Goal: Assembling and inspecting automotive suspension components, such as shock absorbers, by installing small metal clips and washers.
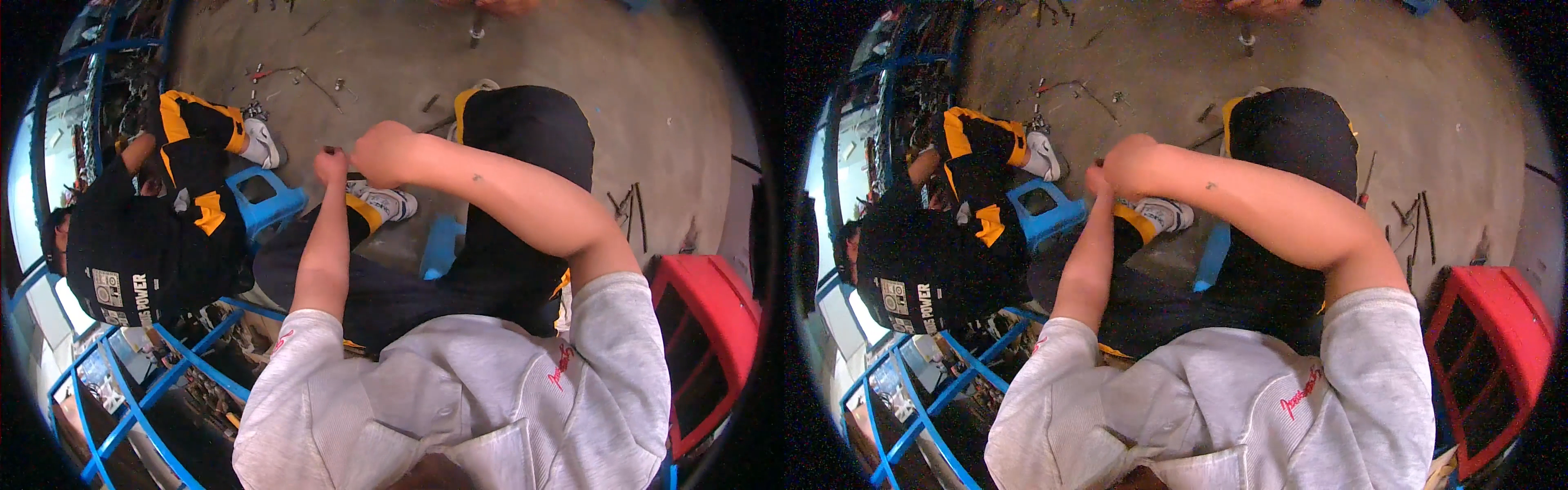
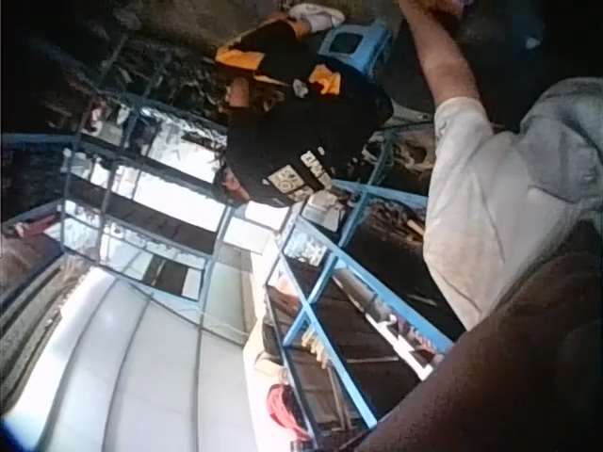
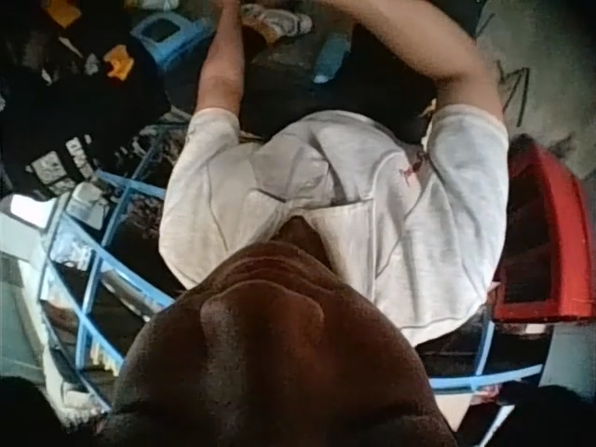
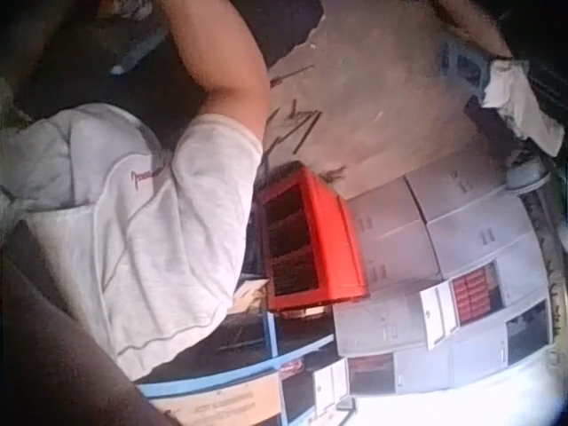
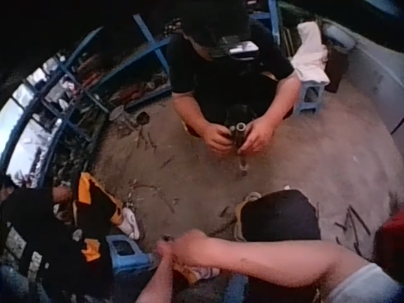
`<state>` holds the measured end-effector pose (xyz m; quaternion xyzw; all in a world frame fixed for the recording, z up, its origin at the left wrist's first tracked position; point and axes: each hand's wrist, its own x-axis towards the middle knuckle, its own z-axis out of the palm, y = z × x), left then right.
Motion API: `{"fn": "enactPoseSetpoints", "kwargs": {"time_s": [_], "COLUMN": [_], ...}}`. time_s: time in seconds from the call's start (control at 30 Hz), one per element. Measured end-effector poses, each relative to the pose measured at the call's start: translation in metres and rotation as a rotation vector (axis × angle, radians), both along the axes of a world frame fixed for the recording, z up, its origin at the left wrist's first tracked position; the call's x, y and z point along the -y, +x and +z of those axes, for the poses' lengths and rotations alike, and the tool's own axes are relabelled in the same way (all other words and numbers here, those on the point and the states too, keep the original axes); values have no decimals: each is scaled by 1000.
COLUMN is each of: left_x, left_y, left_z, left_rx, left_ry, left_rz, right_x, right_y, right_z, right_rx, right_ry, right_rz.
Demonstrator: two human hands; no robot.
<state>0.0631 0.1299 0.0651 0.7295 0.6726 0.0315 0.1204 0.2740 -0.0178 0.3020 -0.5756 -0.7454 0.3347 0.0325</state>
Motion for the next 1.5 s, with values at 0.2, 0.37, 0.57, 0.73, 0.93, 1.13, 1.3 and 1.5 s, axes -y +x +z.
{"fn": "enactPoseSetpoints", "kwargs": {"time_s": [0.2,0.37,0.57,0.73,0.93,1.13,1.3,1.5], "left_x": [88,178,163,85,-87,8,90,172], "left_y": [6,14,-8,-18,-89,3,-14,2], "left_z": [20,34,7,10,-21,0,12,32], "left_rx": [213,60,157,555,-211,-104,176,86], "left_ry": [-30,226,228,123,-142,-293,-95,58], "left_rz": [-230,-771,-827,-619,-254,-375,-672,-512], "right_x": [0,-5,1,8,9,10,1,5], "right_y": [1,-9,-17,-2,-16,5,-9,-15], "right_z": [-13,-9,-6,-1,44,7,-3,-5], "right_rx": [-7,3,7,-8,-106,42,4,43], "right_ry": [33,31,59,20,176,19,13,43], "right_rz": [1,79,37,-6,39,-7,43,39]}}
